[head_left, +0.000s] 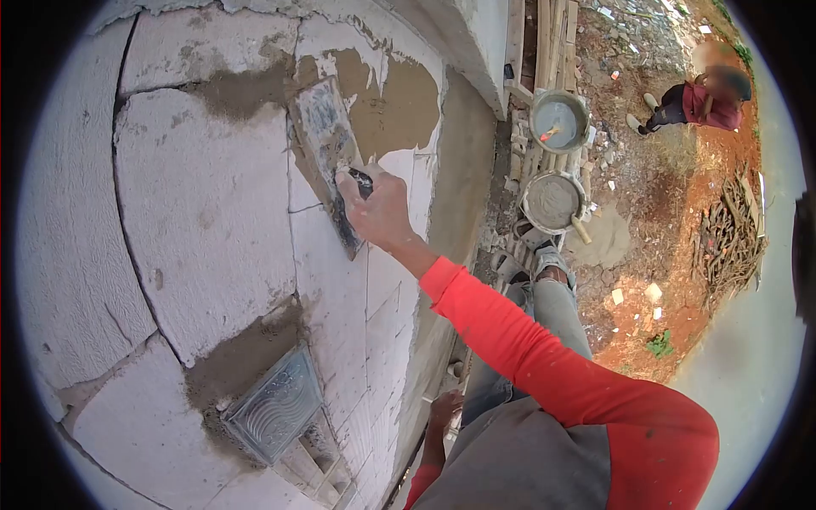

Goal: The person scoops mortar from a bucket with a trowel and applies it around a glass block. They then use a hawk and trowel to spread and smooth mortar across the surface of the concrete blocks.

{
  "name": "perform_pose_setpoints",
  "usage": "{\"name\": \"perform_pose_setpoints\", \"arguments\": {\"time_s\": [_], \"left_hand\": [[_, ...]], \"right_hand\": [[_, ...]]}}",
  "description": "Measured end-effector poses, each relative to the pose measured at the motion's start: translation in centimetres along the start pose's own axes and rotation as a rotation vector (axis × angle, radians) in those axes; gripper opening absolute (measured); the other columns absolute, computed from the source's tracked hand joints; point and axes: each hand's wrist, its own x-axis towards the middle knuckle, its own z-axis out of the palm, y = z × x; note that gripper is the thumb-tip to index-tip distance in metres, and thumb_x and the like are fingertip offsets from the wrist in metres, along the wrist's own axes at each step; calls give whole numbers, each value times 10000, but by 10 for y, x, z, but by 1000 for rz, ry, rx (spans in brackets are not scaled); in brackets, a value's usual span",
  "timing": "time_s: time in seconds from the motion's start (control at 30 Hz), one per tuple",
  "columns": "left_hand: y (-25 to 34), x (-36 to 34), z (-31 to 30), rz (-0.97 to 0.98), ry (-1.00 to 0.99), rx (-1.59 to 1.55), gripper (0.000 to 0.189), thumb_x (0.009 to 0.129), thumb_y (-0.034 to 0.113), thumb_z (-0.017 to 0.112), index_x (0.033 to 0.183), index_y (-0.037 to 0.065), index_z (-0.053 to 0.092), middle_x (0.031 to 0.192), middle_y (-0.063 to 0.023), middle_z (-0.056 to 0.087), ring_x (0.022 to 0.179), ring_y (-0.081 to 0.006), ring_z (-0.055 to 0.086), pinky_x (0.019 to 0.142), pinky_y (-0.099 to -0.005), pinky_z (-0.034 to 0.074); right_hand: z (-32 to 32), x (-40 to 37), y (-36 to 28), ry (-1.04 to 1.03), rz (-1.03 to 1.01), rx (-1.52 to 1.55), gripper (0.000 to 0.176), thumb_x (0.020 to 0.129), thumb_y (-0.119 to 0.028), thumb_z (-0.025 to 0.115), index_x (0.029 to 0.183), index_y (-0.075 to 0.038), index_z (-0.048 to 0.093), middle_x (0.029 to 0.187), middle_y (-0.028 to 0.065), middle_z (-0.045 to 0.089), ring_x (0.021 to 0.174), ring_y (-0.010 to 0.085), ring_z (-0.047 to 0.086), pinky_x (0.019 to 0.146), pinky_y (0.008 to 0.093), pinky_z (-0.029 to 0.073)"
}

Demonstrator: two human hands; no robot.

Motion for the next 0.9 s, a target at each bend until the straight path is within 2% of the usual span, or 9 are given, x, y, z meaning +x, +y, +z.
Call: {"name": "perform_pose_setpoints", "arguments": {"time_s": [0.1, 0.17, 0.27, 0.43, 0.5, 0.57, 0.6, 0.67, 0.9], "left_hand": [[25, -12, 19, 137, 41, -155, 461, 1069, 358, 594, 1394, 34, 631, 1184, -119, 738, 1100, -225, 720, 895, -367, 534], [29, -29, 22, 165, 37, -121, 451, 1082, 335, 570, 1407, 27, 625, 1194, -127, 742, 1101, -222, 720, 899, -363, 537], [27, -32, 24, 105, 71, -117, 494, 1067, 285, 549, 1464, -10, 558, 1180, -142, 731, 1053, -212, 720, 899, -355, 556], [18, -12, 35, 49, 71, -18, 414, 1074, 302, 585, 1374, 24, 643, 1146, -102, 754, 994, -197, 718, 894, -348, 547], [-1, 46, 21, 461, -13, 341, 399, 1073, 313, 592, 1338, 21, 658, 1108, -96, 751, 976, -202, 710, 884, -348, 548], [30, 43, 27, 431, -208, -27, 417, 1078, 362, 588, 1302, 21, 669, 1067, -96, 745, 960, -216, 704, 876, -356, 549], [87, 12, 55, 167, -344, -564, 444, 1082, 406, 579, 1285, 22, 673, 1045, -99, 742, 952, -228, 701, 873, -363, 550], [126, 5, 63, 163, -850, -882, 535, 1080, 465, 554, 1344, 9, 648, 1054, -125, 744, 980, -273, 700, 887, -373, 551], [182, -7, 175, -81, -1133, -1151, 593, 1038, 411, 614, 1468, 5, 570, 1400, -234, 651, 1170, -341, 681, 991, -451, 554]], "right_hand": [[-18, 29, 101, 86, 213, -189, 411, 980, -322, 703, 836, 60, 663, 658, 108, 634, 569, 166, 543, 576, 389, 471], [-37, 36, 139, 142, 538, -163, 420, 954, -322, 702, 858, 87, 700, 729, 222, 694, 611, 337, 643, 688, 471, 536], [-43, 10, 157, 110, 839, 328, 433, 949, -321, 696, 812, 89, 675, 693, 204, 671, 587, 308, 605, 672, 477, 524], [1, -102, 54, -57, 193, 127, 357, 1008, -288, 687, 764, -37, 619, 598, -10, 499, 522, 92, 444, 491, 323, 353], [-20, -125, 25, -265, 286, 260, 346, 1018, -294, 687, 782, -47, 629, 598, -9, 498, 534, 90, 476, 515, 301, 375], [-66, -138, 20, -552, 576, 414, 345, 1017, -283, 685, 798, -18, 652, 607, 14, 524, 568, 124, 519, 582, 302, 438], [-88, -142, 34, -567, 733, 596, 297, 1016, -279, 688, 844, -40, 647, 642, 5, 533, 568, 113, 517, 568, 288, 436], [-137, -142, 70, -550, 968, 954, 208, 1020, -262, 681, 936, -81, 625, 730, 0, 552, 578, 95, 515, 543, 258, 433], [-265, -170, 160, -243, 1088, 991, 395, 1064, -270, 580, 1297, 41, 651, 1065, 110, 738, 870, 196, 704, 772, 351, 597]]}}
